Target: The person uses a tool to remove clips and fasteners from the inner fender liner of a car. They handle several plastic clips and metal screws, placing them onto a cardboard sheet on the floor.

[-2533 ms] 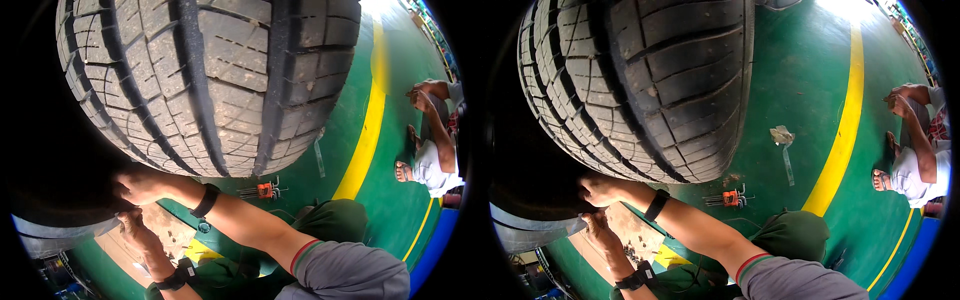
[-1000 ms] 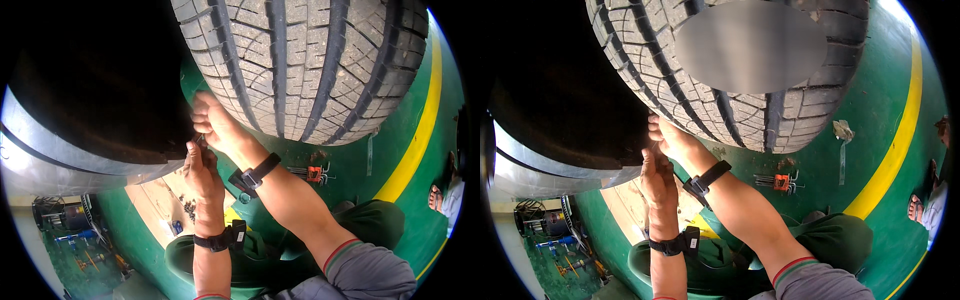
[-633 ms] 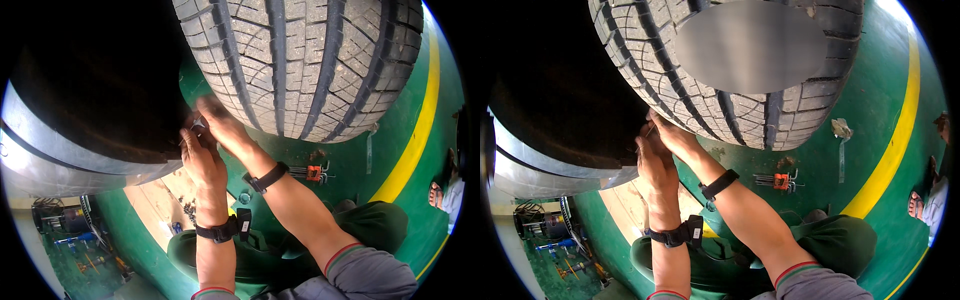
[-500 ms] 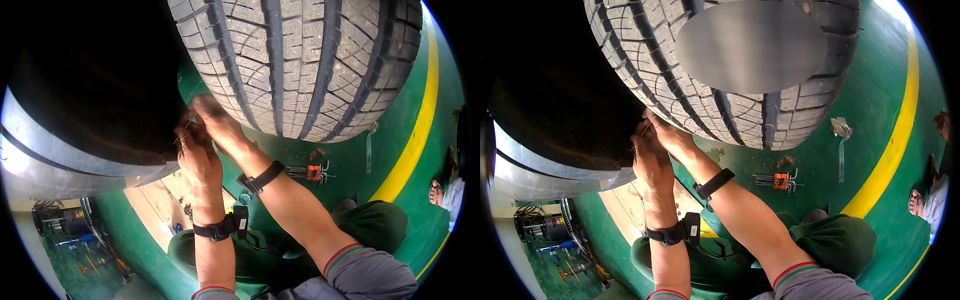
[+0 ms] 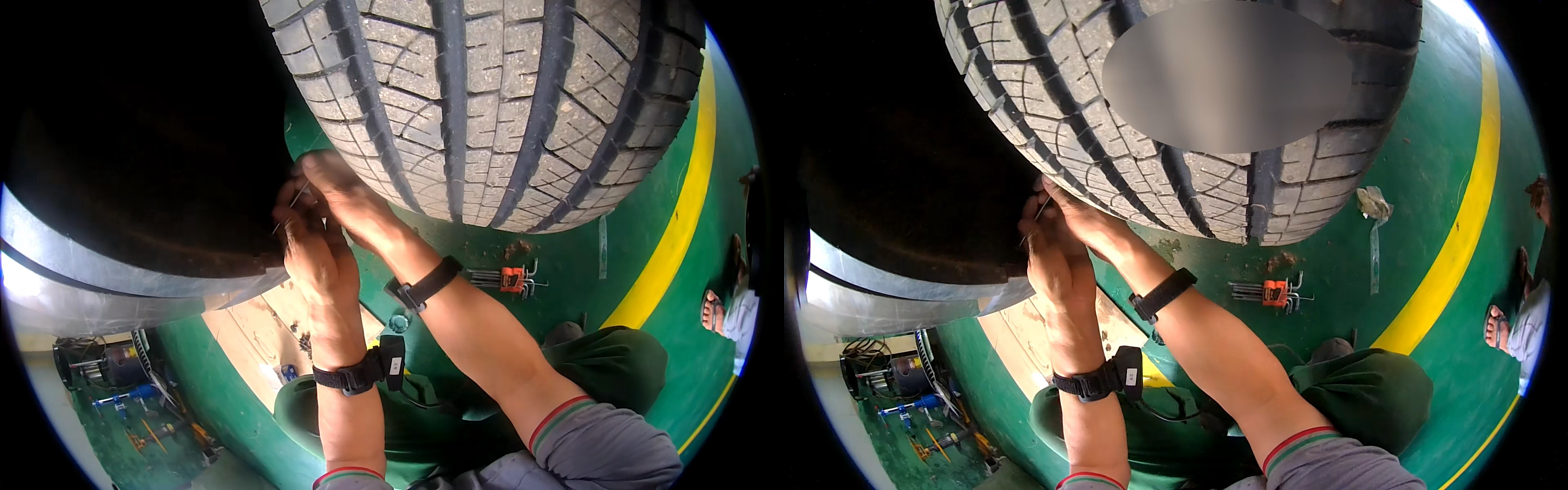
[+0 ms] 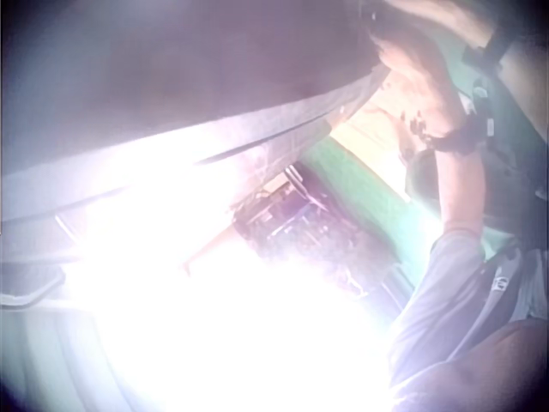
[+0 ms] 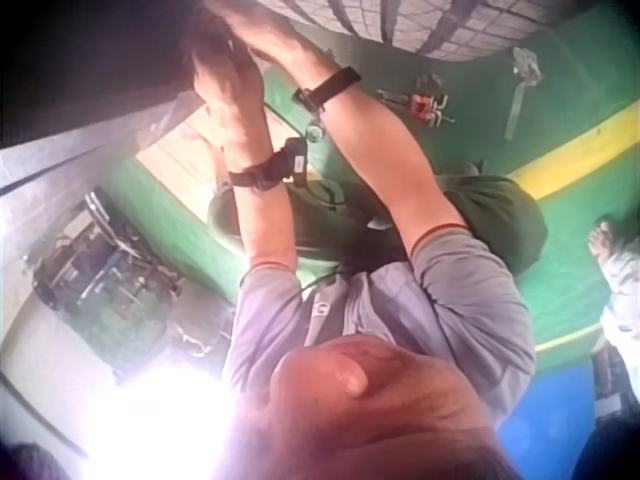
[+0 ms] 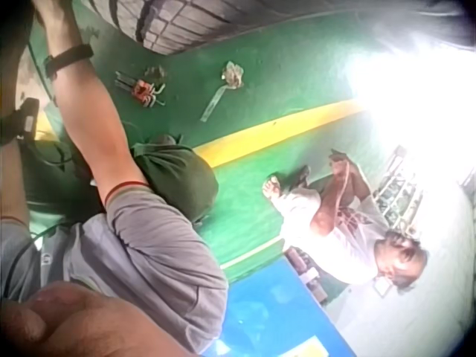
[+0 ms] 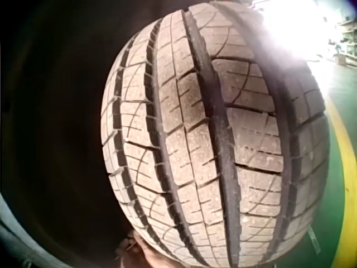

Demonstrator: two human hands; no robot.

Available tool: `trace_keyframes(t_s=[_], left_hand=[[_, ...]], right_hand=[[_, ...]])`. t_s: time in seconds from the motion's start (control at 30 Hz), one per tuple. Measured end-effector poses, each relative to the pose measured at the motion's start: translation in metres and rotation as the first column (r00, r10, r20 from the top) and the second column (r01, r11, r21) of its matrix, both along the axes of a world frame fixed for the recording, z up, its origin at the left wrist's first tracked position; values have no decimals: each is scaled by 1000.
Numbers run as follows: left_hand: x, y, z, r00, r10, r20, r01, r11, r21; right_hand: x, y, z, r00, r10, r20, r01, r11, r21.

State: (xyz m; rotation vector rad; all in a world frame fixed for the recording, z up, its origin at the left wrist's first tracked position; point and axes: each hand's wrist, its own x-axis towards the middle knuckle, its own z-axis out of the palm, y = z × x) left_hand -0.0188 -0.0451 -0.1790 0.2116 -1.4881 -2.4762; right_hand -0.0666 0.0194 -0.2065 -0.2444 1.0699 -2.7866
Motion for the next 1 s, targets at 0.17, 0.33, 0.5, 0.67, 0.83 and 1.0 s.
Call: trace_keyframes(t_s=[0.17,0.33,0.5,0.67,0.83,1.0], left_hand=[[0,4,3,995,81,53,-79,996,-38],[3,6,1,997,67,38,-69,997,35],[3,-19,-13,993,-93,-75,107,974,202],[2,-1,2,999,-3,-38,13,962,274],[3,-3,2,999,-2,-48,18,949,315],[3,-5,-3,999,22,-34,-9,948,319]], right_hand=[[-12,-2,-4,996,-43,-79,59,975,213],[-10,6,13,997,33,76,-43,989,143],[-7,8,16,958,139,252,-124,990,-73],[-5,10,0,958,269,96,-235,934,-269],[-5,6,-14,949,307,-68,-295,795,-530],[-6,1,-23,955,297,12,-266,870,-415]])
